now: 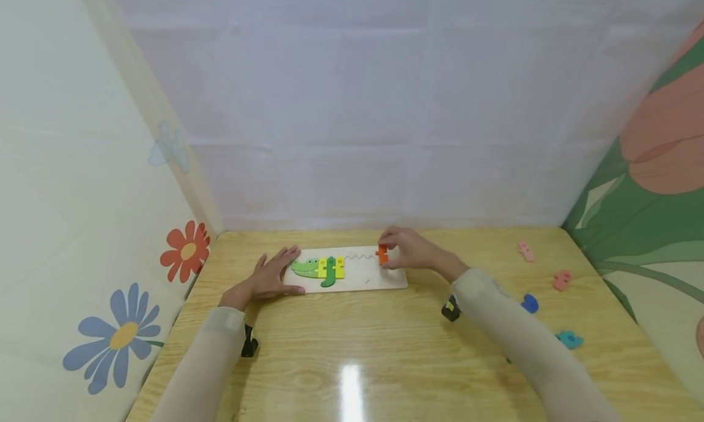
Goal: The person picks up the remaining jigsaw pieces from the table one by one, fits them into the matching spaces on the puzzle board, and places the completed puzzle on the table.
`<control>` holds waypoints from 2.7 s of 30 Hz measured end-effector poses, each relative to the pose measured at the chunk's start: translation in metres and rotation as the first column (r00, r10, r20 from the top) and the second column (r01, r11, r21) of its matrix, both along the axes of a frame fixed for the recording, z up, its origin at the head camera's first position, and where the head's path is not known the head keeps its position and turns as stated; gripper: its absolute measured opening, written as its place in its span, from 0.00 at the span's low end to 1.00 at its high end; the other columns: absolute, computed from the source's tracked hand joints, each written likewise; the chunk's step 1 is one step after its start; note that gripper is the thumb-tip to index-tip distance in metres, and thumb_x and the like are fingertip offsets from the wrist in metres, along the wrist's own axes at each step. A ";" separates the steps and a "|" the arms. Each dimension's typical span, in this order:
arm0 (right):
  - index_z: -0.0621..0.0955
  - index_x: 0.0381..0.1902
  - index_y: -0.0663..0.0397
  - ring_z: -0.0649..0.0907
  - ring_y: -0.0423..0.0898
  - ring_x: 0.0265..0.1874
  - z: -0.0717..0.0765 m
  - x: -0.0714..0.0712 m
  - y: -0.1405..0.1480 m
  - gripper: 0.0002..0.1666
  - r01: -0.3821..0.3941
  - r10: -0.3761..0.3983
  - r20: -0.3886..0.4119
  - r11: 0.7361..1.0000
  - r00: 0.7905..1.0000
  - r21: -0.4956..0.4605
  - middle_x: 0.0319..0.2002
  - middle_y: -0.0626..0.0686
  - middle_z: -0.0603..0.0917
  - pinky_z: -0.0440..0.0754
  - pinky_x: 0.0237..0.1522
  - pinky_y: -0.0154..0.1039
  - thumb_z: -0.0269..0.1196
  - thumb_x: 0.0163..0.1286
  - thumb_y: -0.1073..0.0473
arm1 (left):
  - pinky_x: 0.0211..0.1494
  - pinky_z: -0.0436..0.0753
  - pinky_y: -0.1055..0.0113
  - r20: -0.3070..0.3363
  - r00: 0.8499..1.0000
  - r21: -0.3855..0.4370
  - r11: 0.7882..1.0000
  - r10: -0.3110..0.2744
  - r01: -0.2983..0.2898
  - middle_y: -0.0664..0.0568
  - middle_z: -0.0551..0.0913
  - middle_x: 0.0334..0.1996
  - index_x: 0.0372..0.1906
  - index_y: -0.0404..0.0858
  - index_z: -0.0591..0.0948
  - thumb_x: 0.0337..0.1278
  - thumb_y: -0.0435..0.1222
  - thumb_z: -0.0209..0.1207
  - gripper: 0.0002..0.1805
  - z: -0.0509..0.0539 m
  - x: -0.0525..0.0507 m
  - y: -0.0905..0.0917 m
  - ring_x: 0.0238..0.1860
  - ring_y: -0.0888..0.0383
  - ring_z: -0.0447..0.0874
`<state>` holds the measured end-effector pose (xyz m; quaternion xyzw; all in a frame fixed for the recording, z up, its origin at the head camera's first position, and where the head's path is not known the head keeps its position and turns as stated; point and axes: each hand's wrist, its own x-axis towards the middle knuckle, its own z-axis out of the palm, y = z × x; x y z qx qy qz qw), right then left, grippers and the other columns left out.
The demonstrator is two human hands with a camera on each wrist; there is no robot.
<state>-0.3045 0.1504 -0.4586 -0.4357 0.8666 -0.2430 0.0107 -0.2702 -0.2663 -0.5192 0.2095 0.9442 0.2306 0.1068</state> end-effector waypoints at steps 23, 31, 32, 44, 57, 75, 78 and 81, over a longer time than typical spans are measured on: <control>0.88 0.54 0.63 0.85 0.50 0.48 -0.014 -0.006 -0.023 0.26 0.000 -0.001 0.018 1.000 1.000 0.020 0.54 0.57 0.84 0.87 0.53 0.46 0.80 0.63 0.54 | 0.78 0.33 0.26 0.003 1.000 0.000 1.000 -0.001 0.001 0.36 0.49 0.85 0.85 0.34 0.54 0.57 0.63 0.72 0.63 0.006 0.004 0.002 0.85 0.33 0.40; 0.88 0.54 0.61 0.85 0.51 0.48 -0.018 -0.004 -0.031 0.26 -0.016 0.015 0.015 1.000 1.000 0.022 0.55 0.59 0.84 0.86 0.52 0.42 0.80 0.63 0.53 | 0.78 0.34 0.26 0.002 1.000 -0.003 1.000 0.004 -0.004 0.37 0.49 0.85 0.85 0.35 0.54 0.56 0.64 0.71 0.64 0.002 0.003 0.001 0.85 0.34 0.40; 0.88 0.55 0.62 0.85 0.51 0.48 -0.019 -0.004 -0.032 0.27 -0.015 0.015 0.019 1.000 1.000 0.024 0.55 0.59 0.84 0.87 0.52 0.43 0.79 0.63 0.53 | 0.78 0.34 0.26 0.004 1.000 -0.004 1.000 0.006 -0.006 0.37 0.49 0.86 0.85 0.35 0.54 0.55 0.64 0.71 0.64 0.002 0.003 0.000 0.85 0.34 0.40; 0.85 0.59 0.69 0.85 0.52 0.49 -0.023 -0.002 -0.046 0.33 -0.026 0.026 0.008 1.000 1.000 -0.003 0.56 0.60 0.84 0.86 0.55 0.42 0.80 0.63 0.54 | 0.79 0.35 0.27 0.007 1.000 -0.011 1.000 0.007 -0.007 0.39 0.50 0.86 0.85 0.36 0.55 0.56 0.64 0.71 0.63 0.006 0.002 0.002 0.85 0.35 0.41; 0.85 0.61 0.66 0.84 0.50 0.51 -0.029 -0.002 -0.062 0.34 -0.001 0.000 0.041 1.000 0.999 0.029 0.59 0.59 0.83 0.84 0.57 0.43 0.80 0.63 0.52 | 0.79 0.35 0.27 0.009 1.000 -0.010 1.000 0.010 -0.010 0.39 0.50 0.86 0.86 0.36 0.55 0.55 0.65 0.71 0.64 0.004 0.003 0.002 0.85 0.35 0.41; 0.84 0.63 0.66 0.84 0.51 0.53 -0.035 -0.004 -0.071 0.34 -0.032 0.030 0.033 0.998 0.999 0.061 0.60 0.60 0.83 0.83 0.61 0.45 0.78 0.65 0.52 | 0.78 0.34 0.26 -0.005 1.000 0.007 1.000 0.007 -0.007 0.37 0.50 0.85 0.85 0.35 0.55 0.53 0.67 0.70 0.65 0.002 0.003 0.002 0.85 0.34 0.41; 0.84 0.63 0.66 0.84 0.51 0.53 -0.035 -0.004 -0.072 0.34 -0.035 0.033 0.036 0.998 0.999 0.060 0.60 0.61 0.83 0.83 0.61 0.44 0.78 0.65 0.52 | 0.78 0.34 0.26 -0.006 1.000 0.010 1.000 0.008 -0.008 0.38 0.50 0.85 0.85 0.36 0.55 0.53 0.67 0.71 0.65 0.002 0.003 0.002 0.85 0.34 0.41; 0.84 0.62 0.67 0.84 0.52 0.53 -0.034 -0.003 -0.075 0.33 -0.041 0.039 0.041 0.998 0.998 0.057 0.60 0.61 0.83 0.83 0.61 0.44 0.78 0.65 0.53 | 0.79 0.34 0.27 -0.005 1.000 0.003 1.000 0.012 -0.012 0.39 0.50 0.86 0.85 0.36 0.55 0.54 0.65 0.71 0.64 0.003 0.003 0.001 0.85 0.35 0.41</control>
